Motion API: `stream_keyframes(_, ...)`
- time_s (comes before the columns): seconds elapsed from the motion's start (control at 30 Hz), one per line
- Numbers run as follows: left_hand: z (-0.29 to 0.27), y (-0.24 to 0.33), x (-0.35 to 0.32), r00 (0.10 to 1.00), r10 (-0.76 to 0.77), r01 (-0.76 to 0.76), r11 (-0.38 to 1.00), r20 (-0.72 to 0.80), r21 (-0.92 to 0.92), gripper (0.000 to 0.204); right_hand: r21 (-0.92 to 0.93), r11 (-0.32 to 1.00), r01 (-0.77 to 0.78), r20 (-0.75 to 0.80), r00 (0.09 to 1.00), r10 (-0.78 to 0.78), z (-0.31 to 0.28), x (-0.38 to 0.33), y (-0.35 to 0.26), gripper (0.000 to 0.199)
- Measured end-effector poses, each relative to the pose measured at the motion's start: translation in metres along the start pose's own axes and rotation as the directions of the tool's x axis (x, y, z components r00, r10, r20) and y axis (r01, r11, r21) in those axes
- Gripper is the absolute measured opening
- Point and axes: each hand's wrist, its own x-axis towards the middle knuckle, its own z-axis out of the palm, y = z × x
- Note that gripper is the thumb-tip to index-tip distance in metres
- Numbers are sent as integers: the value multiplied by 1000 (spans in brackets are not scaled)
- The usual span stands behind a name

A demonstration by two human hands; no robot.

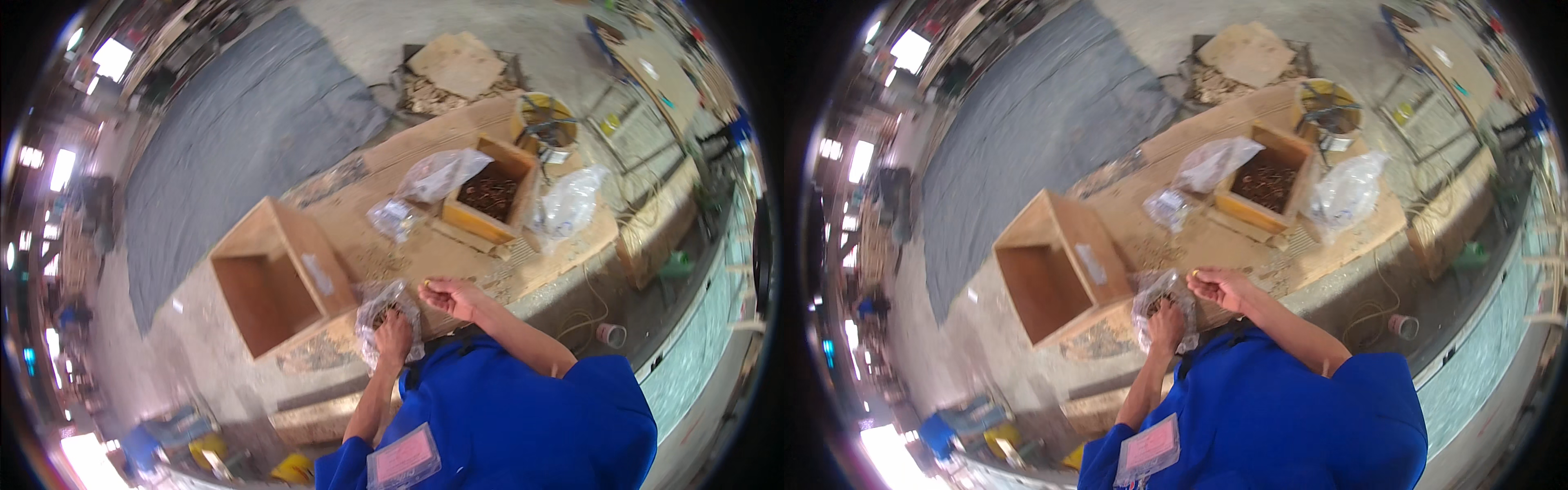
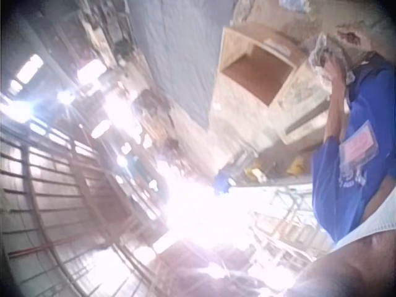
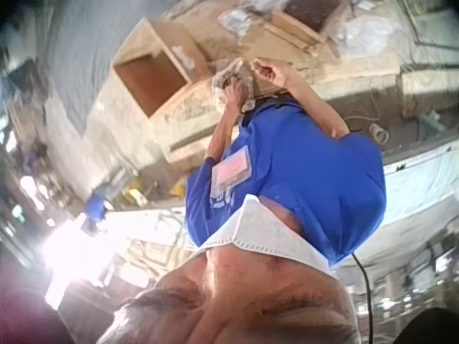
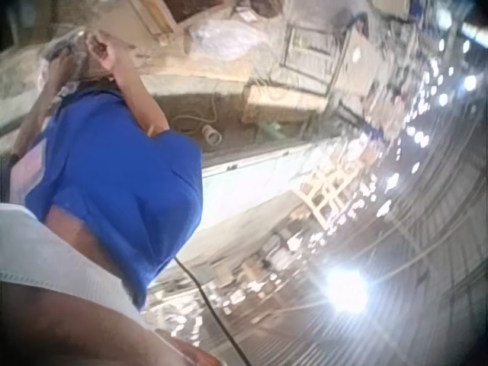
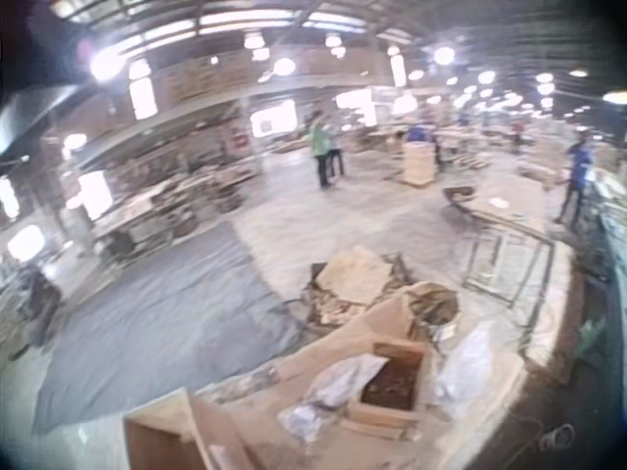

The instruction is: The person stands at a workbench in a factory and sorts small metal fasteners from a plastic bag into a wooden box. They pick up individual fasteners and place them into the box, occasionally interacting with coworkers who are also sorting items.

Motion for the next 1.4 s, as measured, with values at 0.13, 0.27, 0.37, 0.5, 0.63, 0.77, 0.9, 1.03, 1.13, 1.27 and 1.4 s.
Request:
stream_keyframes(0.13, -11, -9, -5, 1000, -13, 10, 990, -21, -142, 18, -52, 998, -41, -9, 999, 41, -1, 7, 3, 18)
stream_keyframes(0.27, -17, -20, -4, 994, -55, 72, 979, 94, -191, 16, -78, 994, -73, -15, 997, 72, 1, 8, 0, 16)
stream_keyframes(0.37, -20, -16, -3, 982, -113, 139, 975, 150, -176, 18, -109, 991, -80, -48, 996, 75, 3, 7, -1, 16)
stream_keyframes(0.5, -27, -11, -2, 980, -90, 124, 974, 176, -190, 22, -137, 984, -116, -33, 993, 112, 5, 6, -2, 17)
stream_keyframes(0.63, -24, -25, -7, 991, -113, 132, 920, 73, -368, 21, -170, 976, -136, -35, 991, 132, 11, 9, -4, 17)
stream_keyframes(0.77, -40, -32, -11, 990, -139, 115, 827, -2, -550, 21, -262, 957, -122, -55, 992, 111, 10, 17, -2, 17)
stream_keyframes(0.9, -48, -20, -12, 987, -128, 150, 461, 101, -874, 19, -528, 844, -91, -51, 996, 75, 18, 34, 18, 16)
stream_keyframes(1.03, -40, 3, 3, 914, -353, 48, 582, -200, -812, 27, -636, 757, -150, -103, 989, 110, 52, 28, 33, 17)
stream_keyframes(1.13, -50, 28, 1, 851, -429, -17, 557, -304, -830, 31, -559, 829, -17, 14, 999, 30, 18, 48, 40, 13)
stream_keyframes(1.27, -43, 25, -2, 831, -390, -136, 550, -397, -824, 47, -518, 855, -29, 36, 998, 56, 30, 46, 34, 12)
stream_keyframes(1.4, -58, 14, -12, 927, -324, -66, 358, -191, -931, 63, -598, 801, 2, 8, 1000, 4, 52, 43, 27, 15)
